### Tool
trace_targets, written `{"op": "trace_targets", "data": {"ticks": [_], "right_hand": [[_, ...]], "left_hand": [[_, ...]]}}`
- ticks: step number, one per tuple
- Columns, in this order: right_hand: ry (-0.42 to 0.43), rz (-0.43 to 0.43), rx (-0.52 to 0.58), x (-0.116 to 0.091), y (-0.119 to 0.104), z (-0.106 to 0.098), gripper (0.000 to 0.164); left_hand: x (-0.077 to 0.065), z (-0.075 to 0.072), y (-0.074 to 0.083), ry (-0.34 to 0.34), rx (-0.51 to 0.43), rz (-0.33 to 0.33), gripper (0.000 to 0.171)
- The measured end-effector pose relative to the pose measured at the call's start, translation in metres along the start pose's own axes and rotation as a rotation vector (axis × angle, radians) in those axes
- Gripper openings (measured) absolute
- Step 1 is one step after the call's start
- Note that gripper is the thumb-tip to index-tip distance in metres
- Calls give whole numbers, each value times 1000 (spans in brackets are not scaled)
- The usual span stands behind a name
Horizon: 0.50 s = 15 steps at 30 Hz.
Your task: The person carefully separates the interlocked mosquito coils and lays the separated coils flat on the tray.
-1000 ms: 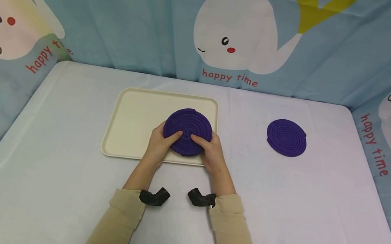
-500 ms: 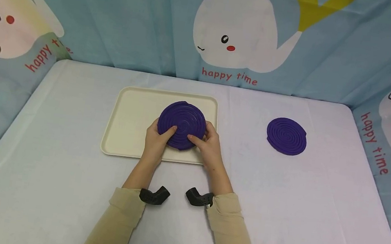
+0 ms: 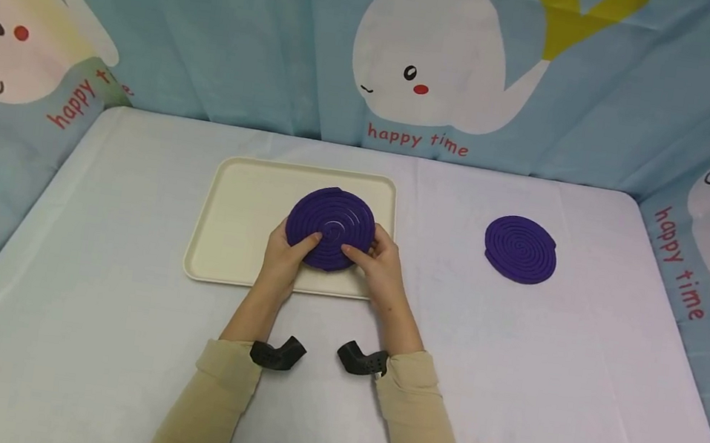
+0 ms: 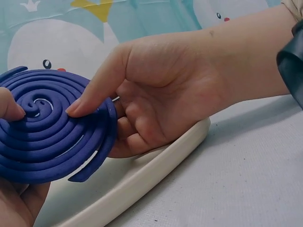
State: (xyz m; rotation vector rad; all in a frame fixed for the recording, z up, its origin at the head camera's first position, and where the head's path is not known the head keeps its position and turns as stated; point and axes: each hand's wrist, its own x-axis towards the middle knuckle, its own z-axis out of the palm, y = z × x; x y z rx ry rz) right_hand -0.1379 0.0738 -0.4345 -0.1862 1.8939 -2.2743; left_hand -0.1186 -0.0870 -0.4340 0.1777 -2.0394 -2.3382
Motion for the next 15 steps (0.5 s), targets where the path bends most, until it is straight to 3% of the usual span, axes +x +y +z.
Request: {"op": "trace_targets", "data": {"ticks": [5, 11, 15], "right_hand": [[-7, -7, 32, -1, -2, 0, 57], [49, 33, 140, -1, -3, -1, 50], [76, 61, 208, -1, -5, -1, 46]], "left_hand": [[0, 0, 2, -33, -40, -23, 51], [0, -2, 3, -116, -76, -40, 48], [0, -1, 3, -146, -166, -47, 51]]}}
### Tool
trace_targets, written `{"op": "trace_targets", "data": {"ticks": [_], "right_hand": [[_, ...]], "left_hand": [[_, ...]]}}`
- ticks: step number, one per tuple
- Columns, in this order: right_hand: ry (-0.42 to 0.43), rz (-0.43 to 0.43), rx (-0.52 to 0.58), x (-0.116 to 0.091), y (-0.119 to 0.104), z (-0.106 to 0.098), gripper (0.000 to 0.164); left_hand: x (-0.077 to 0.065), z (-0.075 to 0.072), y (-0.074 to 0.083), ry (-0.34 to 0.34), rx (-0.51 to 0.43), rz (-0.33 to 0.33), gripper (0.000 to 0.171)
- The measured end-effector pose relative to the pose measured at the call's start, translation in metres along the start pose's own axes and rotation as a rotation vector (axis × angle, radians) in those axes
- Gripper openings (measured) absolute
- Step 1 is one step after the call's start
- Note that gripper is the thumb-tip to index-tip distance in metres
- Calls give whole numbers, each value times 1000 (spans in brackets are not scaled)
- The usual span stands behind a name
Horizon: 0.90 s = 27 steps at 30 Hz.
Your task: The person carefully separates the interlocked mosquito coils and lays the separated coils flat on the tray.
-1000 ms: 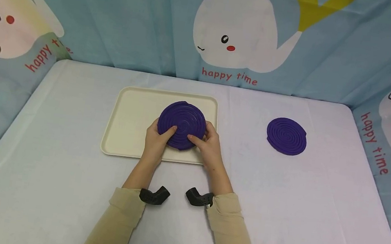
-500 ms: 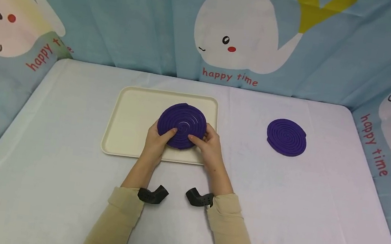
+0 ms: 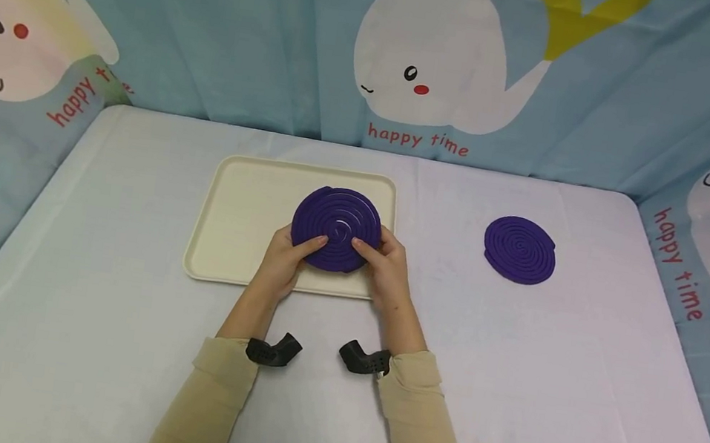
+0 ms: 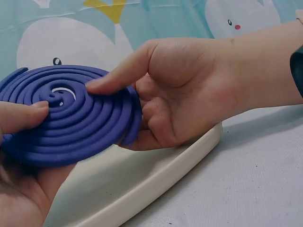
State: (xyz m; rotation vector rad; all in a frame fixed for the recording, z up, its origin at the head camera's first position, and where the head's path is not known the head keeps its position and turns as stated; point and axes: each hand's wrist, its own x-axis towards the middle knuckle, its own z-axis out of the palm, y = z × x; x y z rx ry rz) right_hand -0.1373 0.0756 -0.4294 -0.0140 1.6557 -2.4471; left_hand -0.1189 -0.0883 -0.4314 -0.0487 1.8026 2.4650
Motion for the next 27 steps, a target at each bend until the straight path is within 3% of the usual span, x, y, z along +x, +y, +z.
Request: {"op": "trace_targets", "data": {"ticks": [5, 10, 12, 17, 19, 22, 27], "right_hand": [[-4, 21, 17, 2, -2, 1, 38], [-4, 41, 4, 1, -2, 1, 35], [-42, 54, 52, -1, -2, -1, 33], [-230, 66, 233, -2, 1, -11, 30], [-292, 60, 254, -1, 2, -14, 29], [-319, 59, 259, 0, 2, -15, 28], [-297, 60, 273, -1, 2, -13, 26]], "left_hand": [[2, 2, 0, -5, -124, -36, 53], [0, 3, 0, -3, -151, -59, 53], [0, 2, -1, -19, -146, -64, 54], [-2, 0, -2, -75, -131, -44, 55], [-2, 1, -2, -79, -131, -36, 55], [-2, 1, 0, -76, -138, -35, 55], [-3, 1, 0, -61, -140, -49, 55]]}}
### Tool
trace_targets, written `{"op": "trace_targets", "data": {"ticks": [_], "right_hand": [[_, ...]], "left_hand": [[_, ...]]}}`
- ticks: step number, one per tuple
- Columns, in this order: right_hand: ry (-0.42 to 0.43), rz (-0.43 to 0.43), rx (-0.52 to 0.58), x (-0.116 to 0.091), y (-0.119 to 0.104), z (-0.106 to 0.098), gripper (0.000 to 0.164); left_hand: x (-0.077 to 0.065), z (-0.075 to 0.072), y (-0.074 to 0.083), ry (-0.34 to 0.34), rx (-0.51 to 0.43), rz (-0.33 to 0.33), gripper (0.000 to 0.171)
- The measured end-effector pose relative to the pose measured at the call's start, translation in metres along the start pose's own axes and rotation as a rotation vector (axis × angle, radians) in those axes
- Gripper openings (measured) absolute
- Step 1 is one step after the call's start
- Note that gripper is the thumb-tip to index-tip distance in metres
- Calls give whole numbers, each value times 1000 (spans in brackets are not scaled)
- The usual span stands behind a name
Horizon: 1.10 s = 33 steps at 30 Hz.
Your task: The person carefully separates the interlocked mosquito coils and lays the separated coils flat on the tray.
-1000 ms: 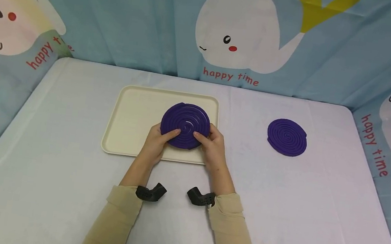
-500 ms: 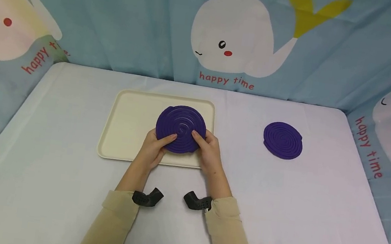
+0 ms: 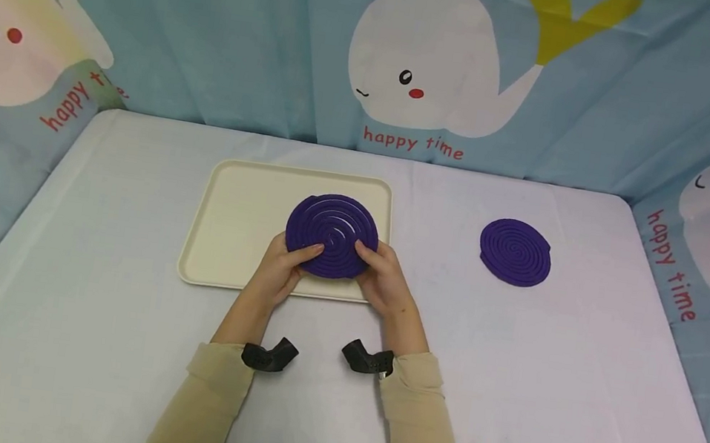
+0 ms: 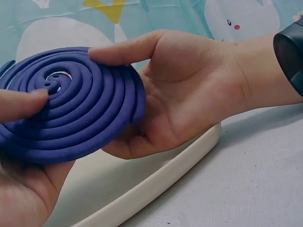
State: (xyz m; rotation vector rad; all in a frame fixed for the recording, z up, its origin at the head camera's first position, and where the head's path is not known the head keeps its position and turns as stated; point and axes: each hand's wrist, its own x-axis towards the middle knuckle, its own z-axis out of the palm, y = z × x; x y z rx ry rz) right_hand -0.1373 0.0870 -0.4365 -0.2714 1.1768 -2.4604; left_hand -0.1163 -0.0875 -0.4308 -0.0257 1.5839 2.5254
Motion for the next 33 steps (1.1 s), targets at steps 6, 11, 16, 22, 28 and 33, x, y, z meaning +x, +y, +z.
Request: {"op": "trace_targets", "data": {"ticks": [6, 11, 16, 22, 28, 33], "right_hand": [[-34, -23, 177, -1, -1, 0, 24], [-78, -21, 302, -2, -3, -2, 25], [-105, -20, 332, -2, -4, -2, 24], [-123, -69, 429, 0, -1, -5, 25], [-107, -89, 457, 0, -2, -6, 27], [-90, -86, 466, -1, -2, -5, 27]], "left_hand": [[-1, -1, 0, -23, 19, -29, 52], [-1, -2, 0, -65, 29, -20, 48], [0, -2, 0, -92, 29, 11, 45], [-1, -4, 1, -117, -31, 41, 37], [0, -4, 0, -163, -128, 86, 24], [0, -4, 0, -200, -177, 96, 25]]}}
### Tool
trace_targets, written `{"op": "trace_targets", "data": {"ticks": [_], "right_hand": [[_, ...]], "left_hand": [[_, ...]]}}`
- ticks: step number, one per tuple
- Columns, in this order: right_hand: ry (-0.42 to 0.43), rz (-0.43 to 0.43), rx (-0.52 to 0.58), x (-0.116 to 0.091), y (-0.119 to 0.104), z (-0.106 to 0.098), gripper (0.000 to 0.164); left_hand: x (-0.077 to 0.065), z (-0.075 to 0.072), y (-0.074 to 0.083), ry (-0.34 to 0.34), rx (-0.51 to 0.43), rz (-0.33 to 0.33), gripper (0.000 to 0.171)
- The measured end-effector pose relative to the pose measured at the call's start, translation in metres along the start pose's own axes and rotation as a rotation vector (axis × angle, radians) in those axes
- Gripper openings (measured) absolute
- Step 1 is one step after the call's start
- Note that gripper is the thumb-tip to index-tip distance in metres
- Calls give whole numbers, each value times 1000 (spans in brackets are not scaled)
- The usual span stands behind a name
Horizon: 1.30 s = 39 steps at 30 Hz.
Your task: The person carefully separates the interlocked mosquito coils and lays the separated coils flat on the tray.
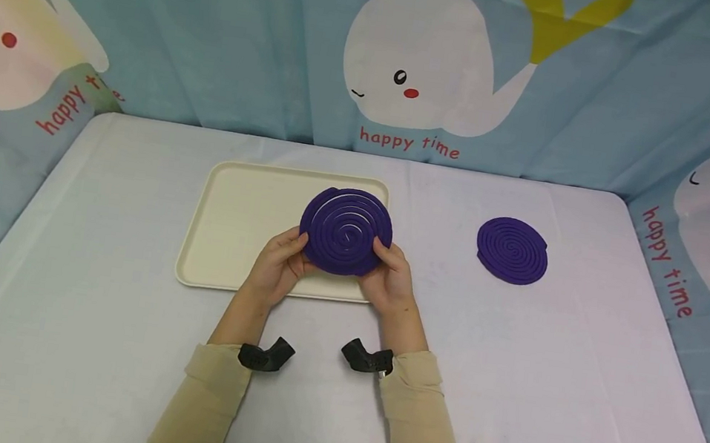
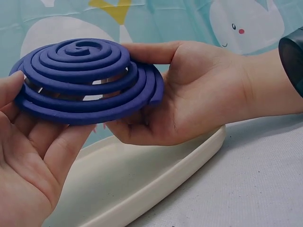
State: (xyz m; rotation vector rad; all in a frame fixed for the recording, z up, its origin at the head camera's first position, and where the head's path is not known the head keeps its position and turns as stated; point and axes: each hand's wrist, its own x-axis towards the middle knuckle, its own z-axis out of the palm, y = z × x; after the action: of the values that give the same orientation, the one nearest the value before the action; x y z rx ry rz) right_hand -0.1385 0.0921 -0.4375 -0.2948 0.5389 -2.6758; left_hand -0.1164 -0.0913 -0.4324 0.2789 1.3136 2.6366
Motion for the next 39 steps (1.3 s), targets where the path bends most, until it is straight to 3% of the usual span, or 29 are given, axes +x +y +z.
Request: {"op": "trace_targets", "data": {"ticks": [7, 12, 15, 21, 24, 32, 39], "right_hand": [[10, -7, 24, -2, 0, 1, 25], [11, 1, -34, -5, 0, 1, 23], [45, -3, -127, -4, 2, 2, 22], [130, -54, -589, 1, 6, 5, 30], [140, -67, -721, 3, 7, 6, 36], [179, -73, -755, 6, 7, 8, 36], [194, -43, -788, 6, 7, 8, 38]], "left_hand": [[-2, 0, 0, -13, -48, -9, 29], [-5, 0, 1, 11, -90, 4, 33], [-6, -1, 2, 42, -91, 6, 36], [-3, -6, 3, 223, 52, 50, 31], [-2, -7, 3, 275, 103, 59, 33], [1, -6, 5, 291, 115, 36, 35], [3, -4, 2, 293, 299, -19, 44]]}}
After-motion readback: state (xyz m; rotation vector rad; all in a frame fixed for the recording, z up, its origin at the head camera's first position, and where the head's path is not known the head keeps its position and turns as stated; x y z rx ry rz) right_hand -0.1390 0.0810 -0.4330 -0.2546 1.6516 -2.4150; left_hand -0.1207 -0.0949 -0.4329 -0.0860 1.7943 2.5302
